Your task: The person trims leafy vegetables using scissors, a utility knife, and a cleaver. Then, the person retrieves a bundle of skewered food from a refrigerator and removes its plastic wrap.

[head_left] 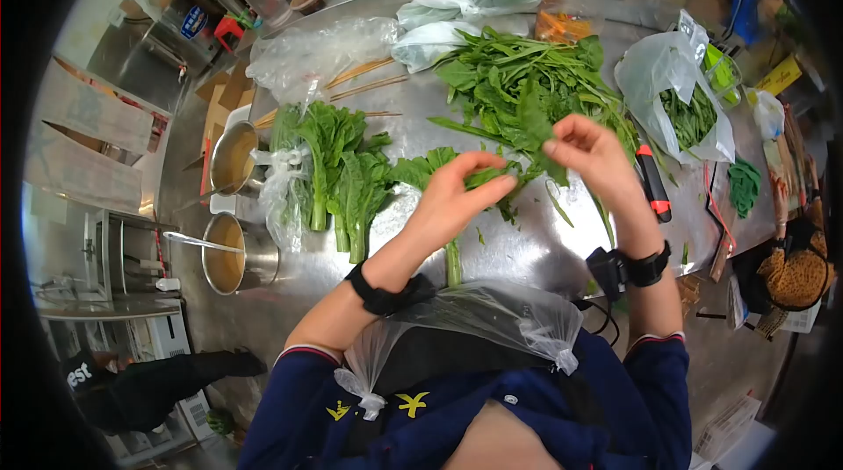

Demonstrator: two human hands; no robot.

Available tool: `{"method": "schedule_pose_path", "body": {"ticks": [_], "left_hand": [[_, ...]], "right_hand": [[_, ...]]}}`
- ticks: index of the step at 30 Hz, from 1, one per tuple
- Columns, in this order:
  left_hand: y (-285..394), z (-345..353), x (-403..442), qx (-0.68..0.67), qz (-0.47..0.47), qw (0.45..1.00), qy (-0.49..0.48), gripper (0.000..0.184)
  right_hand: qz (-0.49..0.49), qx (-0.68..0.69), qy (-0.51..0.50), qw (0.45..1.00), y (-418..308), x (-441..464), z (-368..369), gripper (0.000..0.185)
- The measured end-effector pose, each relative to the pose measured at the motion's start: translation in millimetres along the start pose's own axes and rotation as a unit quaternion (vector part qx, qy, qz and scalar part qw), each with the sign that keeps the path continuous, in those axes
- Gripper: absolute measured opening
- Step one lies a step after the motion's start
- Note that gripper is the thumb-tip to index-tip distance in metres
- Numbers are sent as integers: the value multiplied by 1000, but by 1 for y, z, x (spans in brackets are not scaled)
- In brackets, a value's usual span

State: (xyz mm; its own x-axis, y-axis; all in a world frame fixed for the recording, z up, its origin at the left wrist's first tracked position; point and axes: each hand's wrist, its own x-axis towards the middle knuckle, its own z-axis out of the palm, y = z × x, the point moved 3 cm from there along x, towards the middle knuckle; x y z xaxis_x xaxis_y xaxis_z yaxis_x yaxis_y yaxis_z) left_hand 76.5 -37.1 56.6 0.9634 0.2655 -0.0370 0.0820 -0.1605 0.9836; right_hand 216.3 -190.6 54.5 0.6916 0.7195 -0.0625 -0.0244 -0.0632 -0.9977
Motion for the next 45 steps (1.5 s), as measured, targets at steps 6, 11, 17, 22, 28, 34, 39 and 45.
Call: {"method": "schedule_pose_path", "body": {"ticks": [6,11,17,22,28,34,39,45], "left_hand": [[-11,13,4,-152,-26,988,-5,21],[-16,12,-2,-278,-125,952,-36,13],[-20,7,-1,-279,-141,950,-1,8],[-17,9,0,-273,-144,951,30,10],[-15,12,0,-216,-115,969,40,23],[-28,3,-1,-292,-136,947,5,22],[-30,3,-1,-280,-139,950,25,14],[-25,5,-3,-258,-148,954,43,9]], "right_hand": [[75,130,-59,987,19,-23,31,13],[146,222,-76,961,27,-28,37,19],[37,132,-32,990,31,-32,50,34],[9,52,-3,999,26,-34,58,38],[27,32,12,999,29,-31,58,35],[111,212,-33,970,43,-33,52,30],[132,238,13,962,36,-37,55,32],[66,153,42,985,48,-27,52,26]]}}
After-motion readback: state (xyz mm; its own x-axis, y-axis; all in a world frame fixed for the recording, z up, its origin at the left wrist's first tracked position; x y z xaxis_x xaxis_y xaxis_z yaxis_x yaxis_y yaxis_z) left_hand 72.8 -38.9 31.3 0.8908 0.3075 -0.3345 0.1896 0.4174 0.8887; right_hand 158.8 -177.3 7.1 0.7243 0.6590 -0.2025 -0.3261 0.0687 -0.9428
